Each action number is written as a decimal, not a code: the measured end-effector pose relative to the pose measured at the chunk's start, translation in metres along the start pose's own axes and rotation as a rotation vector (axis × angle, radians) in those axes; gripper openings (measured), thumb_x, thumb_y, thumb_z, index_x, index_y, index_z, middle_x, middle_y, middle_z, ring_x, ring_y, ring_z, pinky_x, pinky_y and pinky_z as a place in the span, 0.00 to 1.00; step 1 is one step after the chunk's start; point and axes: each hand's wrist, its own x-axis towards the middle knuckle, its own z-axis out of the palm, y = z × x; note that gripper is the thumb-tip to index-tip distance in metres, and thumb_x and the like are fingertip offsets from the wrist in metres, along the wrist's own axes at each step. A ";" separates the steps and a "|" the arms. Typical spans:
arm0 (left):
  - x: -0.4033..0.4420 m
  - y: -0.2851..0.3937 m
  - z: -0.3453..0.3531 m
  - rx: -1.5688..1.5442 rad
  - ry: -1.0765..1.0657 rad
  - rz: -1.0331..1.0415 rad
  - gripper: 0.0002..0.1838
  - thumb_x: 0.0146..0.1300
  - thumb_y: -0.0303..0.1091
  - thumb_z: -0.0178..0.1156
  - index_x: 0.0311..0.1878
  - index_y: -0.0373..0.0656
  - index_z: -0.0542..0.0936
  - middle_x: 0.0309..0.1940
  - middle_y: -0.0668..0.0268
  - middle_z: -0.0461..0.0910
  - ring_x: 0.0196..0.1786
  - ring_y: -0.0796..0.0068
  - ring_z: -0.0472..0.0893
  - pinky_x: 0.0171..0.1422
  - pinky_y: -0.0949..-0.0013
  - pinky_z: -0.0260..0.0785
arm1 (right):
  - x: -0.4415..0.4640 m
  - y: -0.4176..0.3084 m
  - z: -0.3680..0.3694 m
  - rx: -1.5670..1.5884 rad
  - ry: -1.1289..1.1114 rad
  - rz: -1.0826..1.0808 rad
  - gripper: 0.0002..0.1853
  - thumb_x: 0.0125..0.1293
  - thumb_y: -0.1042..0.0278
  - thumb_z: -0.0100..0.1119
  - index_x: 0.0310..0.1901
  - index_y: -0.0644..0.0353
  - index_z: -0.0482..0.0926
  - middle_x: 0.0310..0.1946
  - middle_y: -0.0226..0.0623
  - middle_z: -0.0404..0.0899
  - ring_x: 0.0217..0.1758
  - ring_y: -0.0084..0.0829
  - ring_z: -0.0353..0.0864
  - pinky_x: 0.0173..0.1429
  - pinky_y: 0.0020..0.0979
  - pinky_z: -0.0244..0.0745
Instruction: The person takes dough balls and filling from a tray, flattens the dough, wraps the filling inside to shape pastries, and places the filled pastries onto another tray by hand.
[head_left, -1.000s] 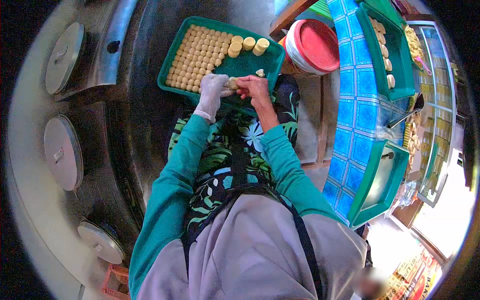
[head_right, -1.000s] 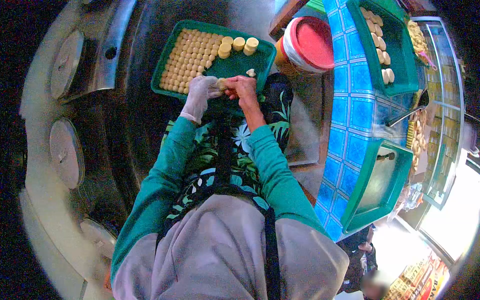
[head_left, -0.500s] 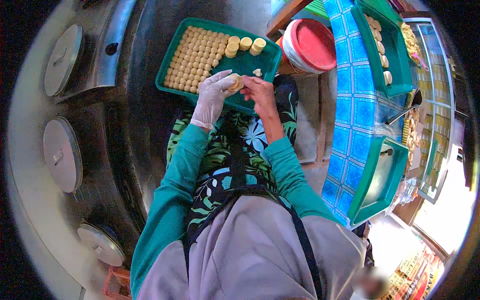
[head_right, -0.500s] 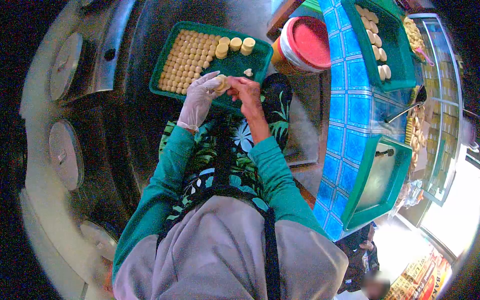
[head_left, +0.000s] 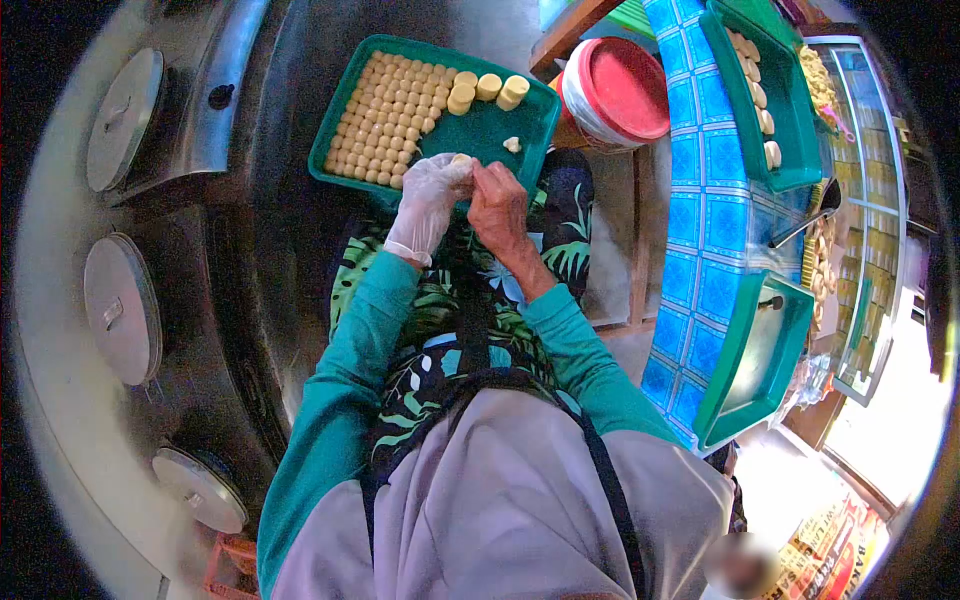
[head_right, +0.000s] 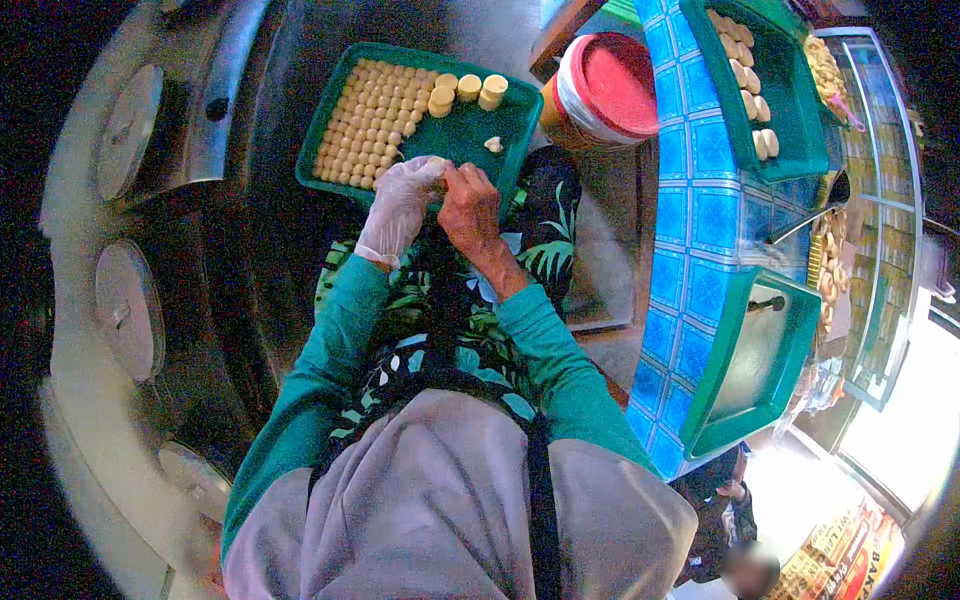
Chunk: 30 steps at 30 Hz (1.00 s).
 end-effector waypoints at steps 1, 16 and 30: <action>-0.002 0.002 0.002 0.001 0.002 0.003 0.14 0.63 0.33 0.64 0.47 0.35 0.82 0.40 0.63 0.84 0.41 0.74 0.82 0.49 0.71 0.75 | 0.000 0.001 -0.002 0.016 -0.042 0.021 0.10 0.58 0.77 0.56 0.40 0.62 0.82 0.30 0.43 0.74 0.35 0.46 0.78 0.37 0.42 0.74; -0.034 0.021 0.018 0.275 0.092 -0.044 0.12 0.59 0.29 0.66 0.45 0.35 0.80 0.37 0.64 0.83 0.37 0.77 0.81 0.44 0.74 0.75 | 0.015 0.020 -0.011 0.975 -0.231 0.835 0.08 0.61 0.67 0.67 0.31 0.61 0.82 0.23 0.27 0.80 0.18 0.16 0.71 0.19 0.22 0.63; -0.032 0.007 0.031 0.370 0.209 0.109 0.17 0.59 0.29 0.64 0.51 0.33 0.80 0.41 0.60 0.84 0.39 0.74 0.83 0.46 0.70 0.77 | 0.019 0.027 -0.025 1.019 -0.254 0.941 0.08 0.57 0.71 0.69 0.35 0.67 0.82 0.24 0.33 0.82 0.20 0.21 0.77 0.21 0.24 0.73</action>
